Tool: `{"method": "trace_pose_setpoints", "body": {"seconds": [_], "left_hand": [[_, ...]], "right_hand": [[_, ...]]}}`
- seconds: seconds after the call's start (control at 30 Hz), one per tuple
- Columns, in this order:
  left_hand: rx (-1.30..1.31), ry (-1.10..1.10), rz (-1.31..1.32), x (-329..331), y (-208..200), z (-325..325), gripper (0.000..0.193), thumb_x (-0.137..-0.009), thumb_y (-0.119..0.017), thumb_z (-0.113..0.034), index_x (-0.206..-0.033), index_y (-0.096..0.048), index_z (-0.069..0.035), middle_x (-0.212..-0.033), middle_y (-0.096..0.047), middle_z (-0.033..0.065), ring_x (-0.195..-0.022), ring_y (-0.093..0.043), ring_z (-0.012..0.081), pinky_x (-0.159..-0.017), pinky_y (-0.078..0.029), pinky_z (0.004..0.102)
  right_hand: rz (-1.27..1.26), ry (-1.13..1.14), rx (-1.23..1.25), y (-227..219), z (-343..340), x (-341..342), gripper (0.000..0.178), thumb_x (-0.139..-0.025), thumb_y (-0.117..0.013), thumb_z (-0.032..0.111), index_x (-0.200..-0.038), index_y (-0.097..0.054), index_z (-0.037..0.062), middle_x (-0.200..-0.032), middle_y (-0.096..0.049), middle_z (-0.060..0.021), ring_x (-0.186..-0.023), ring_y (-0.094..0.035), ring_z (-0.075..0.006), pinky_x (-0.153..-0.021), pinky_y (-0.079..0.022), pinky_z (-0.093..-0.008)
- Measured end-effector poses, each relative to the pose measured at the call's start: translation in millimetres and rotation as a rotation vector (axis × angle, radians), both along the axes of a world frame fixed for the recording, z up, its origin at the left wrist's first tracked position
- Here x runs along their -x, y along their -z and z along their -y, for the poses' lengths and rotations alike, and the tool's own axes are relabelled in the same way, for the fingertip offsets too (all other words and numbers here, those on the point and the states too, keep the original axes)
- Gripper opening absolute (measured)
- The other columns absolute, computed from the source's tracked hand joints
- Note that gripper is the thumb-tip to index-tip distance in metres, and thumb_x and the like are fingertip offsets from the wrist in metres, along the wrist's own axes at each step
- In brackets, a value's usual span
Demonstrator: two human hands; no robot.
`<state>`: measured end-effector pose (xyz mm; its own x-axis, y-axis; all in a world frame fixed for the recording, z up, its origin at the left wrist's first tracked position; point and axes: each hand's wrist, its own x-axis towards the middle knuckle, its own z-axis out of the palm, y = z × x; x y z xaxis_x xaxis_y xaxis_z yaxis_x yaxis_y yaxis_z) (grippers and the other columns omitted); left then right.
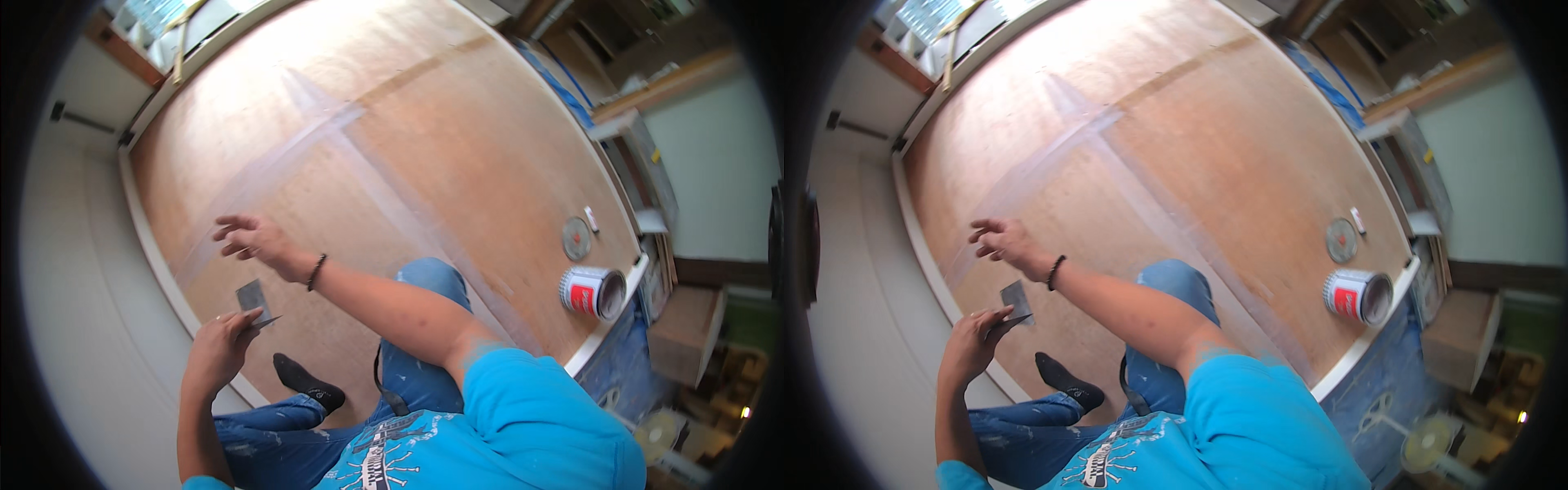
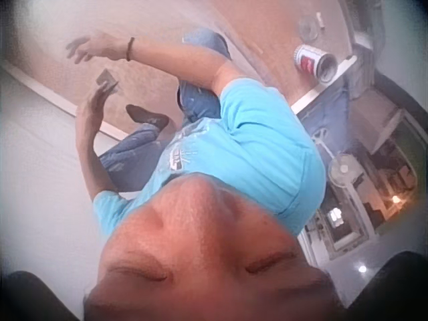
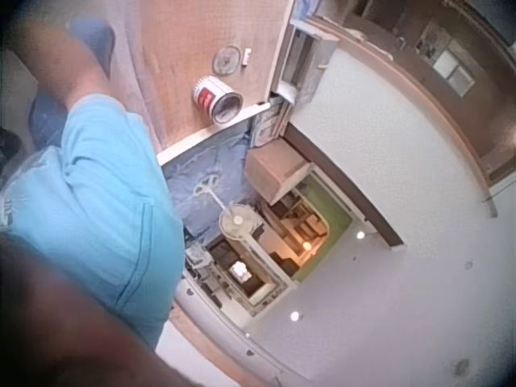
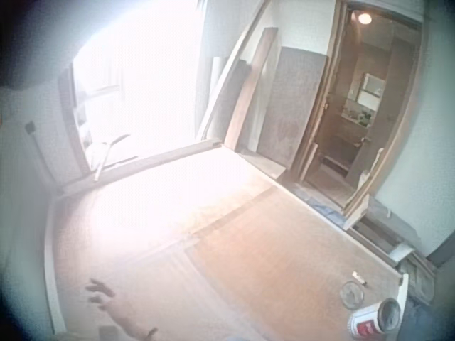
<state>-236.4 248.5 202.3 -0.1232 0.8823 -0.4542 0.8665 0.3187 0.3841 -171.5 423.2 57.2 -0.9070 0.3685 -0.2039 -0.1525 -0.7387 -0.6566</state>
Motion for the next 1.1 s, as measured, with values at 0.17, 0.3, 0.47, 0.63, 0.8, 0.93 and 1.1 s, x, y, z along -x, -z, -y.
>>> {"method": "trace_pose_setpoints", "body": {"seconds": [0.17,0.3,0.47,0.63,0.8,0.93,1.1], "left_hand": [[0.032,-0.004,-0.006,2.3,-12.0,6.7,0.031,-0.098,-0.067,-0.019,-0.127,-0.073,-0.01,-0.106,-0.075,0.0135,-0.096,-0.068,0.035,-0.087,-0.054,0.045],[0.05,-0.004,0.004,4.2,-13.9,14.1,0.031,-0.1,-0.067,-0.021,-0.129,-0.072,-0.011,-0.109,-0.075,0.0124,-0.098,-0.069,0.0337,-0.088,-0.054,0.0447],[0.048,-0.006,-0.005,5.9,-14.3,16.9,0.03,-0.1,-0.067,-0.022,-0.128,-0.072,-0.012,-0.109,-0.075,0.0121,-0.1,-0.069,0.0332,-0.088,-0.054,0.0443],[0.038,-0.031,0.029,17.7,-7.7,29.1,0.027,-0.098,-0.068,-0.021,-0.122,-0.073,-0.009,-0.106,-0.076,0.0129,-0.099,-0.07,0.0352,-0.087,-0.055,0.0456],[0.032,-0.319,0.228,75.1,26.4,38.4,0.022,-0.093,-0.075,-0.013,-0.111,-0.072,0.0,-0.091,-0.075,0.0175,-0.082,-0.072,0.0235,-0.08,-0.056,0.0364],[0.118,-0.5,0.368,130.3,91.8,46.1,0.027,-0.093,-0.078,-0.018,-0.107,-0.069,0.004,-0.094,-0.075,0.0147,-0.086,-0.068,0.0235,-0.081,-0.053,0.0378],[0.196,-0.453,0.246,184.6,253.6,95.1,0.039,-0.081,-0.088,-0.015,-0.111,-0.069,0.0,-0.102,-0.075,0.0177,-0.098,-0.071,0.03,-0.088,-0.053,0.0414]], "right_hand": [[0.075,-0.024,-0.034,-20.3,-0.2,-9.3,0.04,-0.104,-0.061,0.024,-0.142,-0.061,0.0098,-0.123,-0.073,-0.0051,-0.099,-0.071,-0.0121,-0.086,-0.054,-0.0283],[0.122,-0.033,-0.063,-18.8,2.4,-8.7,0.038,-0.105,-0.062,0.026,-0.14,-0.063,0.0105,-0.121,-0.074,-0.0048,-0.099,-0.071,-0.012,-0.086,-0.054,-0.0282],[0.141,-0.046,-0.064,-13.9,1.6,-8.1,0.037,-0.106,-0.062,0.027,-0.139,-0.064,0.0109,-0.12,-0.074,-0.0046,-0.098,-0.071,-0.0119,-0.086,-0.054,-0.0276],[0.183,-0.062,-0.075,-10.8,6.1,-1.5,0.036,-0.105,-0.063,0.028,-0.137,-0.065,0.0101,-0.118,-0.075,-0.0049,-0.098,-0.071,-0.0121,-0.085,-0.054,-0.0274],[0.262,0.004,-0.151,-1.8,6.5,-0.8,0.034,-0.105,-0.062,0.027,-0.132,-0.067,0.0065,-0.115,-0.076,-0.0065,-0.096,-0.072,-0.0156,-0.085,-0.053,-0.031],[0.304,0.011,-0.129,-8.6,5.4,-1.0,0.03,-0.106,-0.061,0.025,-0.129,-0.067,0.0068,-0.114,-0.075,-0.0076,-0.098,-0.071,-0.0142,-0.084,-0.054,-0.027],[0.294,-0.059,-0.174,-17.4,18.1,4.6,0.032,-0.107,-0.06,0.028,-0.13,-0.066,0.0058,-0.115,-0.075,-0.0072,-0.099,-0.07,-0.0134,-0.086,-0.054,-0.0275]]}}
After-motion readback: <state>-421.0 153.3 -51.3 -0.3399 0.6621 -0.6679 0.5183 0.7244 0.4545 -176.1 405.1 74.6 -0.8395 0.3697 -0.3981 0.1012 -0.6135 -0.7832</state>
